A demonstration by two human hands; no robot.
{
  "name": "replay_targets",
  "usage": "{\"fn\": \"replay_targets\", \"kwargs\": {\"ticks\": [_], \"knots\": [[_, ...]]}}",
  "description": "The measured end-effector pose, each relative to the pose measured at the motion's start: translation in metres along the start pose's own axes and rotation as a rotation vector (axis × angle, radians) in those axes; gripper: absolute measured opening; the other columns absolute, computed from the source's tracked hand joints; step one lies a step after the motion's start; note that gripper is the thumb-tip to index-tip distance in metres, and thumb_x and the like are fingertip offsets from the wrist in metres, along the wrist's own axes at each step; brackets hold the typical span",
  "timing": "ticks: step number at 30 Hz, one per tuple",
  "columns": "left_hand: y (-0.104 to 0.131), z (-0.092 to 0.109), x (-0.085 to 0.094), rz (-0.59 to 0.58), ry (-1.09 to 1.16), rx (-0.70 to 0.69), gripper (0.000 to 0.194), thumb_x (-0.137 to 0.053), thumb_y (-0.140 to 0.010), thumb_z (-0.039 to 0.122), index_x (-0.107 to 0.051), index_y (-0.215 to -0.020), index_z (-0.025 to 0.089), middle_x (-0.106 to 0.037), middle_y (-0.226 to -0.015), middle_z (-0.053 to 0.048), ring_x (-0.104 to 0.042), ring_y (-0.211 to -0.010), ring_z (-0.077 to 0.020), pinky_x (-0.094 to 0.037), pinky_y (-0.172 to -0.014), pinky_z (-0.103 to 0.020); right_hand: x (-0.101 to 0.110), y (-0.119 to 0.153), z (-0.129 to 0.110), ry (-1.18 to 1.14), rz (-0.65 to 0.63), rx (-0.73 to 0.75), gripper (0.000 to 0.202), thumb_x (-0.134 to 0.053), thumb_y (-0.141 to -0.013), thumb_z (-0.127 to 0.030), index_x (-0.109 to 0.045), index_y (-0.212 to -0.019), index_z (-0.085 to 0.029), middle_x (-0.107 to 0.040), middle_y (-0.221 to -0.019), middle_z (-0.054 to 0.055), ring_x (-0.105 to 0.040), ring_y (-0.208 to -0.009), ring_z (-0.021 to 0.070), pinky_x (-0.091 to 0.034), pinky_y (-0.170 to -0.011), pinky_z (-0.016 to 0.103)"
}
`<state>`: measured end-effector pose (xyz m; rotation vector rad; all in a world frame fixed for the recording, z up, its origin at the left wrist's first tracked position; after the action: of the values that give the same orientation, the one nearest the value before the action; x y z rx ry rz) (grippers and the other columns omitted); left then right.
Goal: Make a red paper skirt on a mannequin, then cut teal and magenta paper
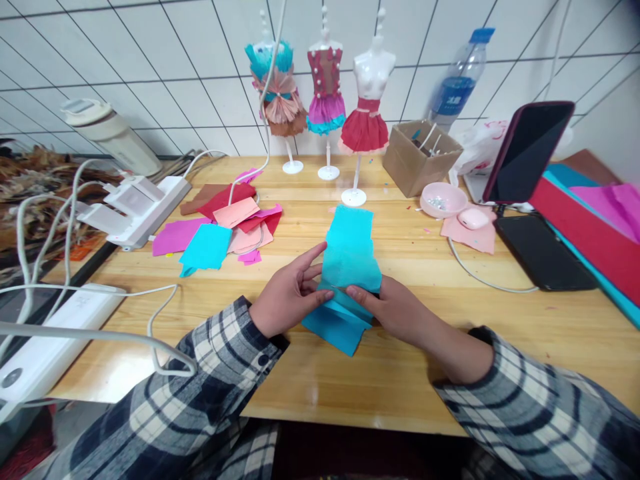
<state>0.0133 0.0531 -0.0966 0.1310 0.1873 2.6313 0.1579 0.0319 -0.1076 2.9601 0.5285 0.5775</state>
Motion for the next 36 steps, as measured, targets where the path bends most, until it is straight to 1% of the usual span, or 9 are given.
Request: {"fn": "replay_targets", "kwargs": {"ticks": [5, 9, 12, 15, 18, 21, 29, 32, 36], "knots": [[0.001, -0.001, 0.000, -0.005, -0.025, -0.009, 0.088, -0.074, -0.075, 0.021, -0.029, -0.150, 0.023, -0.067, -0.119, -0.013, -0.066, -0.079, -0.0166, -0.051, -0.065, -0.028, 0.000, 0.000, 0.001, 0.014, 0.002, 0.002, 0.032, -0.052, -0.092, -0.041, -0.066, -0.117, -0.027, -0.068, -0.124, 0.004, -0.061, -0.115, 0.0277, -0.044, -0.102, 0.050], [0.001, -0.001, -0.002, -0.018, -0.028, -0.011, 0.088, -0.073, -0.075, 0.021, -0.027, -0.150, 0.024, -0.064, -0.126, -0.015, -0.067, -0.081, -0.0176, -0.052, -0.067, -0.030, -0.002, 0.000, 0.002, 0.011, -0.012, -0.021, 0.034, -0.050, -0.093, -0.043, -0.066, -0.118, -0.026, -0.068, -0.123, 0.004, -0.063, -0.113, 0.0274, -0.047, -0.099, 0.048], [0.001, 0.000, -0.002, -0.005, -0.036, -0.027, 0.089, -0.074, -0.074, 0.019, -0.029, -0.150, 0.026, -0.061, -0.132, -0.016, -0.067, -0.082, -0.0187, -0.052, -0.065, -0.029, -0.002, 0.000, 0.001, 0.019, -0.006, -0.025, 0.035, -0.050, -0.092, -0.043, -0.066, -0.117, -0.024, -0.069, -0.122, 0.005, -0.064, -0.112, 0.0282, -0.047, -0.098, 0.049], [0.002, 0.001, -0.002, 0.006, -0.036, -0.042, 0.089, -0.075, -0.073, 0.018, -0.031, -0.149, 0.028, -0.058, -0.136, -0.016, -0.067, -0.083, -0.0192, -0.051, -0.062, -0.028, -0.002, 0.000, -0.001, 0.035, 0.007, -0.025, 0.035, -0.052, -0.092, -0.043, -0.066, -0.119, -0.025, -0.069, -0.122, 0.006, -0.063, -0.112, 0.0290, -0.047, -0.098, 0.049], [0.002, 0.001, -0.004, 0.002, -0.031, -0.048, 0.087, -0.075, -0.073, 0.019, -0.032, -0.149, 0.029, -0.059, -0.135, -0.015, -0.065, -0.072, -0.0145, -0.049, -0.058, -0.026, -0.002, 0.001, 0.000, 0.046, 0.018, -0.040, 0.035, -0.052, -0.091, -0.043, -0.066, -0.119, -0.026, -0.069, -0.121, 0.005, -0.064, -0.110, 0.0290, -0.047, -0.097, 0.049], [0.001, 0.000, -0.006, -0.001, -0.041, -0.037, 0.087, -0.074, -0.074, 0.020, -0.031, -0.149, 0.028, -0.063, -0.129, -0.014, -0.058, -0.059, -0.0090, -0.045, -0.053, -0.024, -0.002, 0.001, 0.000, 0.077, 0.020, -0.046, 0.035, -0.051, -0.092, -0.043, -0.067, -0.118, -0.026, -0.070, -0.119, 0.005, -0.064, -0.109, 0.0291, -0.048, -0.096, 0.049], [0.001, -0.001, -0.006, -0.005, -0.091, -0.020, 0.088, -0.073, -0.074, 0.020, -0.028, -0.150, 0.027, -0.062, -0.127, -0.014, -0.044, -0.050, -0.0038, -0.040, -0.049, -0.022, -0.001, 0.001, 0.003, 0.093, 0.027, -0.045, 0.035, -0.052, -0.092, -0.042, -0.065, -0.120, -0.026, -0.069, -0.121, 0.006, -0.064, -0.111, 0.0297, -0.047, -0.097, 0.050], [0.001, -0.001, -0.008, -0.011, -0.093, -0.031, 0.088, -0.073, -0.074, 0.019, -0.028, -0.150, 0.027, -0.065, -0.122, -0.013, -0.048, -0.054, -0.0055, -0.041, -0.050, -0.022, -0.003, 0.001, 0.000, 0.076, 0.019, -0.015, 0.036, -0.051, -0.092, -0.044, -0.065, -0.121, -0.029, -0.068, -0.124, 0.004, -0.062, -0.115, 0.0294, -0.046, -0.100, 0.051], [0.002, -0.002, -0.011, -0.008, -0.082, -0.060, 0.088, -0.073, -0.073, 0.020, -0.030, -0.150, 0.027, -0.068, -0.110, -0.009, -0.062, -0.071, -0.0146, -0.048, -0.058, -0.025, -0.004, 0.001, -0.002, 0.087, 0.022, 0.002, 0.036, -0.050, -0.092, -0.046, -0.064, -0.121, -0.030, -0.068, -0.125, 0.004, -0.060, -0.118, 0.0295, -0.045, -0.101, 0.052]]}}
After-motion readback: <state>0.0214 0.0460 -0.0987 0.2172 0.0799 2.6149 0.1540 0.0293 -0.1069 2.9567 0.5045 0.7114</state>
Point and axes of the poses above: each hand's wrist, its own y-axis away from the middle knuckle, its own x-axis out of the back of the hand, z = x × y, the point moved 8 cm from there along -y, towards the middle knuckle
